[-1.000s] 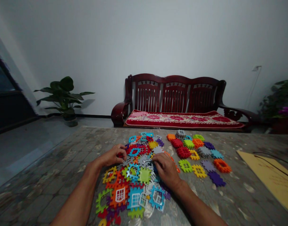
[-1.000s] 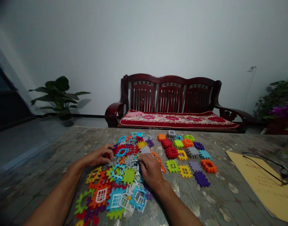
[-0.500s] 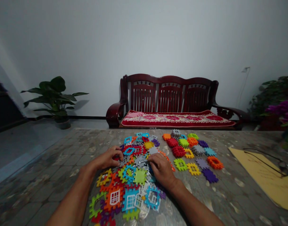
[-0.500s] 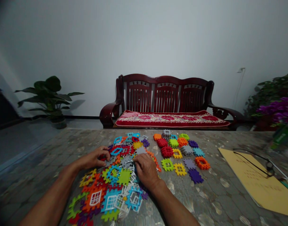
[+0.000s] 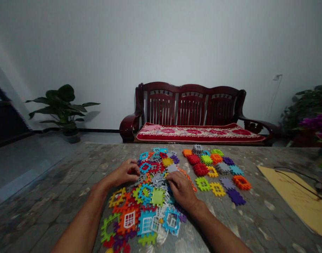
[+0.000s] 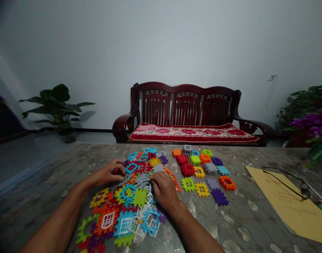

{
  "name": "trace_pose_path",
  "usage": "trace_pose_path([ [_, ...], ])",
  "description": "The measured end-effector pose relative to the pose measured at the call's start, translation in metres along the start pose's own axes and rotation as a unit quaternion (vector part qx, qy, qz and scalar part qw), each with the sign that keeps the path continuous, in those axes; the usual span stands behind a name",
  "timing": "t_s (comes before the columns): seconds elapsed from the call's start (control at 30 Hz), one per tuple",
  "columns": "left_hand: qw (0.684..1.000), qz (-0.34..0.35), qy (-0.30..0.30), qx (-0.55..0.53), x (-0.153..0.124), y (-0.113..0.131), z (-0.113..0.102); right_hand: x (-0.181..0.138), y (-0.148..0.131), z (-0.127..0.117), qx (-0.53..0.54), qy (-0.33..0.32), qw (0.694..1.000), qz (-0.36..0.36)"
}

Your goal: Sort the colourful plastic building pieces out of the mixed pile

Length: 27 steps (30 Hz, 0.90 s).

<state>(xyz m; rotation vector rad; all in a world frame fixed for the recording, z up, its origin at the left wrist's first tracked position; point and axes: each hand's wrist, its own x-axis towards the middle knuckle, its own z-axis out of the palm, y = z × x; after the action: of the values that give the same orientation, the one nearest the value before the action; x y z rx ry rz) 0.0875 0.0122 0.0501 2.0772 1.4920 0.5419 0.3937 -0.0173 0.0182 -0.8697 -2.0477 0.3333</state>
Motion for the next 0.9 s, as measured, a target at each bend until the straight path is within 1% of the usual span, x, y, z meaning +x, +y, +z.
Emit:
trace_pose_path([
  [0.1, 0.999, -0.016, -0.015, 0.024, 0.000, 0.007, 0.000, 0.000, 0.000, -0.001, -0.002, -0.003, 1.000, 0.008],
  [0.2, 0.999, -0.007, -0.025, 0.045, -0.001, 0.011, 0.002, -0.001, 0.000, -0.001, 0.001, -0.005, 1.000, 0.010],
  [0.33, 0.997, 0.009, -0.022, 0.073, -0.002, 0.012, 0.003, 0.000, 0.000, -0.001, 0.000, -0.004, 1.000, 0.006],
  [0.43, 0.997, 0.015, -0.014, 0.077, -0.001, 0.015, 0.003, 0.000, -0.001, -0.001, 0.000, 0.003, 1.000, 0.001],
  [0.53, 0.996, 0.013, -0.019, 0.082, -0.001, 0.020, 0.002, 0.000, -0.001, -0.001, 0.002, 0.002, 1.000, 0.004],
  [0.63, 0.996, 0.013, -0.024, 0.085, -0.003, 0.024, -0.001, -0.001, 0.000, -0.001, 0.002, 0.000, 1.000, 0.008],
  [0.7, 0.997, 0.018, -0.024, 0.070, -0.004, 0.025, -0.004, 0.000, 0.000, -0.001, 0.000, 0.000, 1.000, 0.007],
  [0.77, 0.999, 0.024, -0.009, 0.042, -0.003, 0.025, -0.008, 0.000, -0.001, -0.001, -0.001, 0.002, 1.000, 0.006],
  [0.83, 0.999, 0.021, 0.036, 0.023, -0.001, 0.025, -0.008, 0.001, -0.001, -0.002, -0.001, 0.005, 1.000, 0.005],
  [0.9, 0.995, 0.015, 0.089, 0.033, 0.004, 0.024, -0.004, 0.001, -0.001, -0.001, 0.000, 0.008, 1.000, 0.005],
])
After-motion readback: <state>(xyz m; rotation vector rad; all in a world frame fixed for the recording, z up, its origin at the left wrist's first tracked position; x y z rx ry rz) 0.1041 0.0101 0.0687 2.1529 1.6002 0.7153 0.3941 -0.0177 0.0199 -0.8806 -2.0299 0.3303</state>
